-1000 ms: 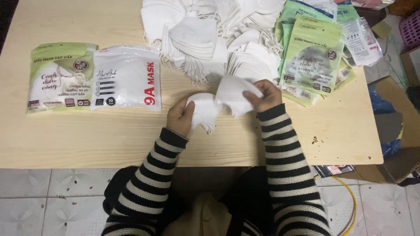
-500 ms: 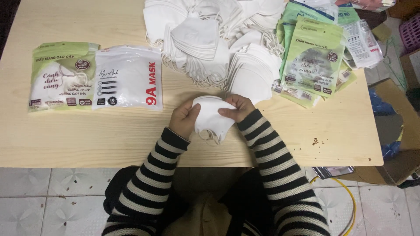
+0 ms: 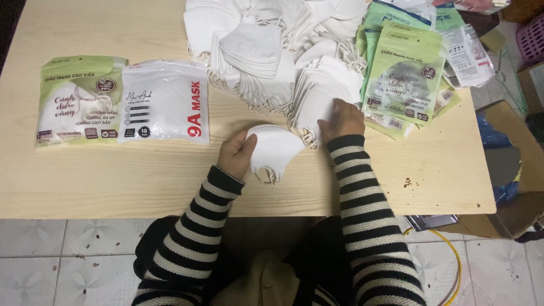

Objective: Picking up individual face masks from a pile, inspecting them, and stacking them neatly on a table.

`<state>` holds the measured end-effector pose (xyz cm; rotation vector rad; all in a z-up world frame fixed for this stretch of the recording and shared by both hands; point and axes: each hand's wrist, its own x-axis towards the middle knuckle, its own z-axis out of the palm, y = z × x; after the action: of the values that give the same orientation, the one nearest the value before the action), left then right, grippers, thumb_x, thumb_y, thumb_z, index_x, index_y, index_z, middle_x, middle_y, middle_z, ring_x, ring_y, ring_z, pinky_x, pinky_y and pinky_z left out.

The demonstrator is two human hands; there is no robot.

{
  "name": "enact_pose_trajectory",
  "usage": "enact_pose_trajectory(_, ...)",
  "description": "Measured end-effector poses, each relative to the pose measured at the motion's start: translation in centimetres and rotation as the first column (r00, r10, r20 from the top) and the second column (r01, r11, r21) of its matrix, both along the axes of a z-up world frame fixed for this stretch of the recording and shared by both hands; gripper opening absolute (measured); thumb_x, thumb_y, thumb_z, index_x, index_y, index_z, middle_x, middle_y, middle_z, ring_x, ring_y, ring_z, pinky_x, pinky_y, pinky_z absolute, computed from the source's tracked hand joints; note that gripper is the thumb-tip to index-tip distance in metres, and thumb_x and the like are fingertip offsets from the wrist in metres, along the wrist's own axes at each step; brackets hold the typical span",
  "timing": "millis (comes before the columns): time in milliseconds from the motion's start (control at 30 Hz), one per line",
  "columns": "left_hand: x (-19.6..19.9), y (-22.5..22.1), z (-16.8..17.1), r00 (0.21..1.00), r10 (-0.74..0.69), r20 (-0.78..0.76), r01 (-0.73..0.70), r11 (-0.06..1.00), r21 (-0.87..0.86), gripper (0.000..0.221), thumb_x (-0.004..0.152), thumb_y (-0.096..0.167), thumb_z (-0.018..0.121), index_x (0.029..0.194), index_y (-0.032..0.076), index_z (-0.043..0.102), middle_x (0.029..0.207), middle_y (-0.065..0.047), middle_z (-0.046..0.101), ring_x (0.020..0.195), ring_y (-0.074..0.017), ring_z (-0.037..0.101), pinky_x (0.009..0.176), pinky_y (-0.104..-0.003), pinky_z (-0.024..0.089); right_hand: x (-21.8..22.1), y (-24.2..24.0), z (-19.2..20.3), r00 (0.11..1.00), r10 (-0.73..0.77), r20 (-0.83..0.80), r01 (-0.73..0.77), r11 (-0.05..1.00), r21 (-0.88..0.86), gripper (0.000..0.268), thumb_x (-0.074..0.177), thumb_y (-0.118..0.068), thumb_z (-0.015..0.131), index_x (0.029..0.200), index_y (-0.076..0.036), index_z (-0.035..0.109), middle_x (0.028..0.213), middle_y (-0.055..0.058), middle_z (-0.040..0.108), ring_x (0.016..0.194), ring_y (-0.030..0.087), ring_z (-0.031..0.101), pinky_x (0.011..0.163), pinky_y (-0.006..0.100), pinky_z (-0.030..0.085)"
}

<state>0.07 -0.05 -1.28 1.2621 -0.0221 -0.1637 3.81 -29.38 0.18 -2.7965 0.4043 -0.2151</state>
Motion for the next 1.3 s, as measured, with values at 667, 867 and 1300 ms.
enact_pose_trajectory(667, 0.3, 0.7, 0.6, 0.992, 0.092, 0.085, -0.106, 0.978, 0.178, 0.025, 0.106, 0.019, 0.056, 0.120, 0.005, 0.072, 0.095, -0.015, 0.074, 0.087, -0.0168, 0.066, 0.080, -0.036, 0.059, -2.3, 1.7, 3.9, 0.765, 0.032, 0.644, -0.393, 0.815, 0.425, 0.005, 0.095, -0.015, 0.079, 0.098, -0.013, 0.076, 0.081, 0.008, 0.072, 0.075, 0.025, 0.068, 0.073, 0.035, 0.055)
enact_pose_trajectory(867, 0.3, 0.6, 1.5, 0.996, 0.058, 0.073, -0.067, 0.988, 0.137, 0.027, 0.107, 0.020, 0.056, 0.124, 0.006, 0.071, 0.100, -0.014, 0.075, 0.092, -0.0159, 0.066, 0.084, -0.034, 0.059, -3.6, 5.9, 7.0, 0.921, 0.190, 0.340, -0.389, 0.385, 0.837, 0.013, 0.084, -0.005, 0.084, 0.094, -0.003, 0.075, 0.072, 0.009, 0.070, 0.067, 0.015, 0.065, 0.066, 0.029, 0.057)
enact_pose_trajectory(1300, 0.1, 0.5, -1.4, 0.999, 0.048, 0.024, -0.051, 0.982, 0.181, 0.016, 0.102, 0.016, 0.065, 0.110, 0.004, 0.073, 0.083, -0.009, 0.073, 0.072, -0.0140, 0.066, 0.066, -0.029, 0.057, -3.4, 6.5, 0.9, 0.963, 0.239, 0.125, -0.249, 0.612, 0.751, 0.033, 0.086, -0.034, 0.084, 0.109, -0.011, 0.077, 0.097, 0.014, 0.077, 0.097, 0.030, 0.074, 0.089, 0.042, 0.059)
